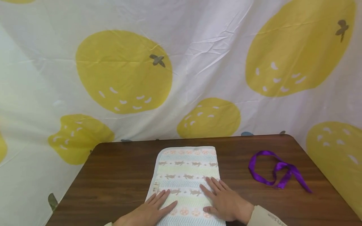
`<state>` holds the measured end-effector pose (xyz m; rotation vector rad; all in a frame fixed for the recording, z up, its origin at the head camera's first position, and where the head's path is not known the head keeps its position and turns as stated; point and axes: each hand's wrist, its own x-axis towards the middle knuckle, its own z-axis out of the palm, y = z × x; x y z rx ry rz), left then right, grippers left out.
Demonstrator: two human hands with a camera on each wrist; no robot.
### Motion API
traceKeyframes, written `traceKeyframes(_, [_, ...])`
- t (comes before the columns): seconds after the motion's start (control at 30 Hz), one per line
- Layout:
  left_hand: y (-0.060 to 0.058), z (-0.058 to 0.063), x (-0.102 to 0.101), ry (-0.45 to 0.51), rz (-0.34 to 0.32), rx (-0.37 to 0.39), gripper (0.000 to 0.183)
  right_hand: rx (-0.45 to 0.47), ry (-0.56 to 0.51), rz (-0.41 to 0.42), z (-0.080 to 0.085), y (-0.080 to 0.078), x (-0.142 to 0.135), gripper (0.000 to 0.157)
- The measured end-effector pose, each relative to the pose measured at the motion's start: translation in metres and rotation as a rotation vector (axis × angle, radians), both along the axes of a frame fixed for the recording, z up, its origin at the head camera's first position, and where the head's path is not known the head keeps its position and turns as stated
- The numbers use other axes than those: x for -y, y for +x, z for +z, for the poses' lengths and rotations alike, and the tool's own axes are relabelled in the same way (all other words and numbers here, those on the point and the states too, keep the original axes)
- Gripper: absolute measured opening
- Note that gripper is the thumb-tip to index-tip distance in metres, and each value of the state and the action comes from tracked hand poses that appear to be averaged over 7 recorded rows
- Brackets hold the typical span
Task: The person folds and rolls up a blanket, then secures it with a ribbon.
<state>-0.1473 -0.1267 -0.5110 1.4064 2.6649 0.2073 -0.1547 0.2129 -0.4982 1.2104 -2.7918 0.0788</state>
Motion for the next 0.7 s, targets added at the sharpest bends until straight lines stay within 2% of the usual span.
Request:
traceKeyframes(0.1, [0.004, 0.002, 0.002, 0.017, -0.008, 0.101, 0.079, -0.083, 0.045, 0.093, -0.003, 0.013, -0.004, 0.07])
traceKeyframes(0.23, [0.01, 0.004, 0.005, 0.021, -0.024, 0.182, 0.071, -0.097, 0.079, 0.221, -0.01, 0.025, -0.008, 0.073])
traceKeyframes(0.33, [0.012, 0.004, 0.006, 0.021, -0.023, 0.186, 0.069, -0.168, 0.077, 0.297, -0.018, 0.03, -0.01, 0.071])
traceKeyframes(0.43, [0.013, 0.005, 0.006, 0.023, -0.007, 0.2, 0.069, -0.291, 0.073, 0.337, -0.026, 0.031, -0.011, 0.072])
traceKeyframes(0.47, [0.014, 0.006, 0.006, 0.022, -0.009, 0.2, 0.069, -0.307, 0.07, 0.342, -0.028, 0.031, -0.012, 0.073])
traceKeyframes(0.6, [0.014, 0.008, 0.002, 0.023, -0.023, 0.195, 0.068, -0.249, 0.073, 0.328, -0.028, 0.029, -0.017, 0.073])
traceKeyframes(0.7, [0.013, 0.007, -0.001, 0.025, -0.092, 0.125, 0.065, -0.171, 0.066, 0.32, -0.025, 0.028, -0.021, 0.07])
